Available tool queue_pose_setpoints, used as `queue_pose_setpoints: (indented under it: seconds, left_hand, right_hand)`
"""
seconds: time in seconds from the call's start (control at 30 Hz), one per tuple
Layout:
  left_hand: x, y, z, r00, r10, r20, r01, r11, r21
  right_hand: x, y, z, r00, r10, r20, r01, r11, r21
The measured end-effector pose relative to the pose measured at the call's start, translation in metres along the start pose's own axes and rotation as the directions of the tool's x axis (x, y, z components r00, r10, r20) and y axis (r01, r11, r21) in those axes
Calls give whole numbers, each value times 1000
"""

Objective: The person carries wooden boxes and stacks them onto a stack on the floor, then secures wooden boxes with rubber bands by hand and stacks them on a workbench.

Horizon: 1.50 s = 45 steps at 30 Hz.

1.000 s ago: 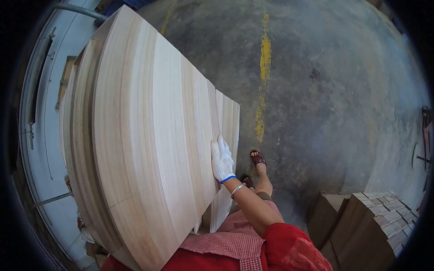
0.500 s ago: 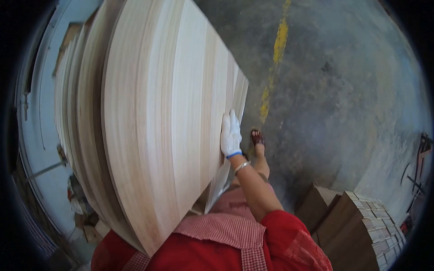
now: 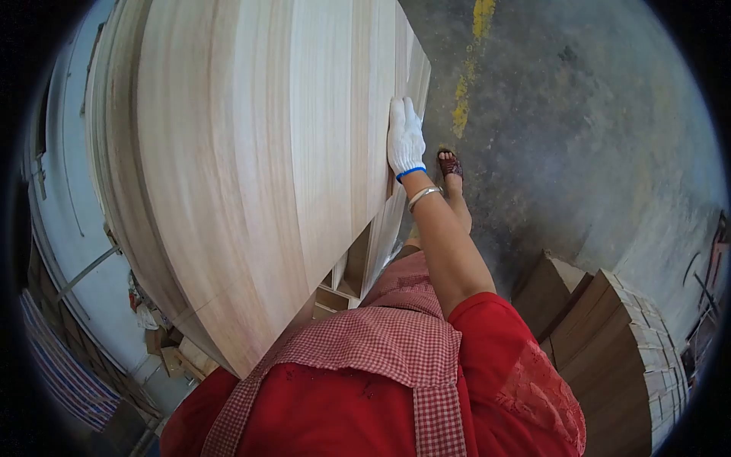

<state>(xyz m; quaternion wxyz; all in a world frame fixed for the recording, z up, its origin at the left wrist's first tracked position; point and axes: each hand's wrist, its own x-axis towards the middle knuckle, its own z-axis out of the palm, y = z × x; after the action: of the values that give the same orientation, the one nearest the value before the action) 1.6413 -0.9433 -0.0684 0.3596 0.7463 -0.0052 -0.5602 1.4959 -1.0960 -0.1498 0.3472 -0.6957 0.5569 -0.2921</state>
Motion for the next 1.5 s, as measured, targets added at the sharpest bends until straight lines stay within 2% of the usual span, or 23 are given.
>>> queue_pose_setpoints:
  seconds: [0.13, 0.23, 0.37, 0.57, 0.67, 0.77, 0.87, 0.97, 1.07, 1.17, 1.23, 1.3, 1.37, 1.43, 1.47, 1.5]
  left_hand:
    - [-1, 1, -2, 1000, 13, -1, -13, 1000, 6]
    - [0, 1, -4, 1000, 17, -7, -16, 1000, 18]
    - [1, -1, -5, 1000, 21, -19, -20, 1000, 22]
    - [2, 7, -4, 999, 46, -26, -46, 999, 25]
    - [1, 8, -5, 998, 52, -32, -51, 998, 24]
    - [2, 9, -5, 998, 58, -39, -57, 998, 24]
    - [1, 9, -5, 997, 64, -44, -63, 998, 17]
    - [5, 9, -2, 996, 74, -49, -73, 997, 12]
    - [4, 5, 0, 995, 80, -65, -79, 997, 12]
    - [-3, 0, 0, 994, 68, -83, -67, 998, 13]
    - [-8, -4, 1, 993, 55, -103, -54, 998, 14]
    - [-12, -8, 1, 991, 27, -133, -26, 1000, 16]
    - [-14, -11, 5, 985, -10, -174, 11, 1000, 6]
    - [-13, -11, 11, 974, -50, -223, 49, 999, -9]
    - [-12, -11, 14, 965, -71, -251, 69, 997, -19]
    - [-14, -10, 19, 954, -97, -283, 91, 995, -34]
  right_hand:
    - [1, -9, 1, 999, 16, -33, -17, 999, -42]
    - [0, -22, -5, 996, 84, -17, -83, 996, 35]
    - [-2, -37, -7, 995, 92, 26, -94, 994, 50]
    - [1, -29, 12, 945, 297, 136, -315, 939, 140]
    - [-2, -30, 3, 989, 98, 113, -105, 993, 55]
    - [-1, -33, -4, 983, 104, 149, -112, 993, 41]
    - [3, -31, -13, 965, 65, 254, -51, 997, -63]
    - [1, -15, -8, 974, -90, 208, 106, 992, -70]
    - [5, -6, -13, 947, -111, 301, 133, 989, -56]
    - [16, 13, -23, 876, -207, 436, 238, 971, -19]
    - [26, 11, -43, 839, -209, 502, 196, 977, 79]
    - [58, 6, -62, 781, -85, 619, 38, 995, 89]
    - [94, 12, -77, 619, 170, 767, -224, 974, -35]
    - [140, 30, -92, 833, 183, 522, -206, 979, -15]
    - [171, 35, -99, 907, 178, 381, -191, 982, -2]
    - [206, 41, -105, 924, 154, 351, -188, 980, 66]
